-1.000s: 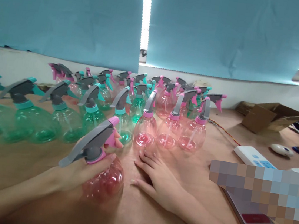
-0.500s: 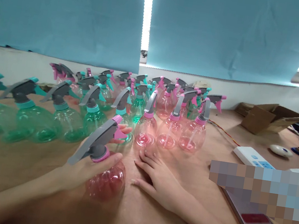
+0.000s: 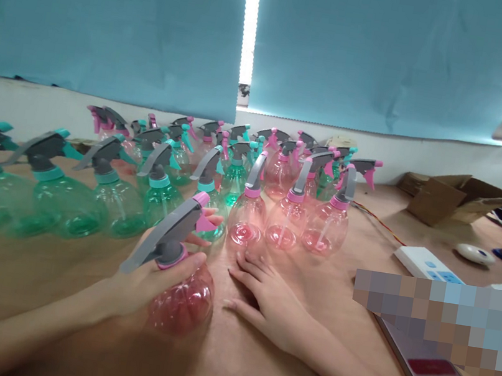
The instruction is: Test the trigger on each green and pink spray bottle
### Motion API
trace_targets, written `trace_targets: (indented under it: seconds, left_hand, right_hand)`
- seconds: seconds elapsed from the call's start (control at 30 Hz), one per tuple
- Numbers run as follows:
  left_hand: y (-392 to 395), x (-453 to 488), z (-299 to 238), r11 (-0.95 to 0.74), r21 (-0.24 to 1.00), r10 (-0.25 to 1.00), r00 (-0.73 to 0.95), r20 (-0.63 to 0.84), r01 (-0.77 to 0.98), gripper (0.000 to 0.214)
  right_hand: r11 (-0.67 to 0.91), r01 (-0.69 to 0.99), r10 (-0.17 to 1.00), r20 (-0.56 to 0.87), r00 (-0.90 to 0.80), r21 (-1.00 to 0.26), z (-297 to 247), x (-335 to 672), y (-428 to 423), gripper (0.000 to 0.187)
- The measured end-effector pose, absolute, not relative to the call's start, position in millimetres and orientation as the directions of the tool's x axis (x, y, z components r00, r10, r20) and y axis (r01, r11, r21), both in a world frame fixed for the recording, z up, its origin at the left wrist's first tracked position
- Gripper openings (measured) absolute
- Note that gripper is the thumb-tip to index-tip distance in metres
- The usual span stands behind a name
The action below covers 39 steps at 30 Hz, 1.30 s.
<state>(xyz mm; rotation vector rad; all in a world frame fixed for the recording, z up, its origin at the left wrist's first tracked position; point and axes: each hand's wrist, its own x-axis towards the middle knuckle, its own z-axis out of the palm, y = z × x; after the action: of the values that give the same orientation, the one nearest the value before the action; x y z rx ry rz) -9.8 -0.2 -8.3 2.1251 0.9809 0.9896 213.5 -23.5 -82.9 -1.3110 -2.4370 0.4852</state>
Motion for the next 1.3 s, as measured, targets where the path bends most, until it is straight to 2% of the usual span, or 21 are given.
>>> trace_targets:
  seconds: [0.27, 0.77, 1.03, 1.3]
  left_hand:
    - [-3.6, -7.0, -5.5, -0.539, 0.735, 0.828, 0.419, 0.373, 0.412, 0.056]
    - [-5.6, -4.5, -5.6, -0.527, 0.760, 0.838, 0.381, 0.390, 0.381, 0.051]
    - [-3.0, -5.9, -4.8, -0.547, 0.747, 0.824, 0.401, 0.400, 0.379, 0.036]
    - [-1.7, -7.0, -7.2, -0.545, 0.750, 0.822, 0.415, 0.389, 0.376, 0.034]
  right_hand:
    - [0.521, 0.725, 0.843, 0.136, -0.521, -0.450, -85.6, 214.2, -23.5, 0.062]
    - [0.514, 0.725, 0.846, 0.133, -0.516, -0.458, -84.7, 213.7, -23.9, 0.060]
    - [0.516, 0.731, 0.843, 0.114, -0.525, -0.447, -84.8, 214.2, -23.5, 0.064]
    - [0.524, 0.721, 0.842, 0.149, -0.518, -0.454, -86.1, 214.8, -23.6, 0.060]
